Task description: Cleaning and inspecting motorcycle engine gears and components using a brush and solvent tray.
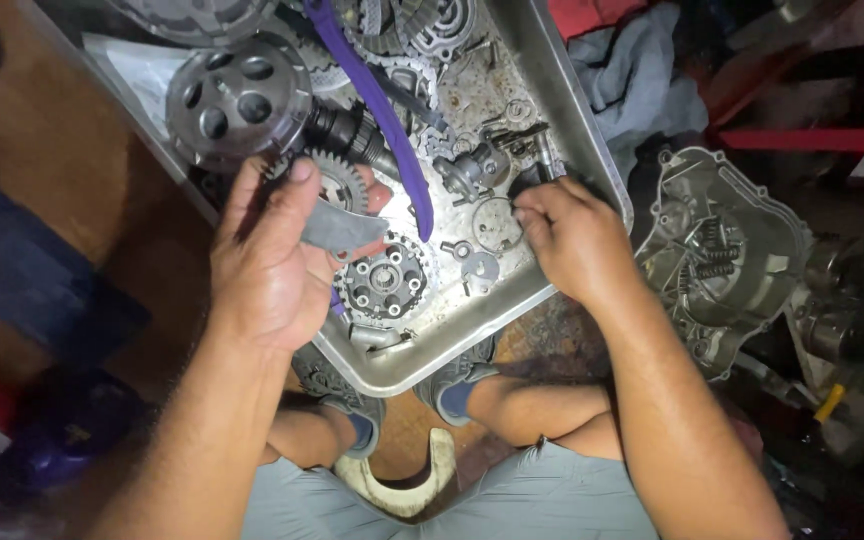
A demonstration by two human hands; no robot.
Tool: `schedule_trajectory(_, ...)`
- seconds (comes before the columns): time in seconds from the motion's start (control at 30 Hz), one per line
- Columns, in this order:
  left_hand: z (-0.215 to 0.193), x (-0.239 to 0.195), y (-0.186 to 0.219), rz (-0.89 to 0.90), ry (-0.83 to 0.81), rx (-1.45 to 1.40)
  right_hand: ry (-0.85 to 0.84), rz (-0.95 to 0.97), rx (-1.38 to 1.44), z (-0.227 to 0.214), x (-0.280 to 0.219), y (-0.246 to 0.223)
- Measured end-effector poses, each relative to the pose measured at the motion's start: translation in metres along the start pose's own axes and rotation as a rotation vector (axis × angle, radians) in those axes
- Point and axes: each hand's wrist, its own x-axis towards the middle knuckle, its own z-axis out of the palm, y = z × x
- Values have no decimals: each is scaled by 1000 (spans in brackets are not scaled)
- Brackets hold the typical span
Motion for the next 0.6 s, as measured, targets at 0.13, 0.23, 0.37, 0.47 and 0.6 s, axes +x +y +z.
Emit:
schedule_trajectory(0.13, 13, 0, 3, -114, 187, 89, -18, 46, -27, -3, 2, 0)
schedule_trajectory(0.23, 6, 6, -5, -156, 219, 70, -11, 64, -119, 1, 4, -3)
schedule_trajectory(0.37, 13, 6, -7, -249, 127, 100, 47, 42, -149, 12, 8, 8)
schedule_trajectory(0.47, 13, 8, -10, -288, 78, 133, -38, 141, -113, 12, 11, 10)
schedule_trajectory(0.6, 12, 12, -11, -240, 43, 104, 97, -78, -230, 19, 10, 20)
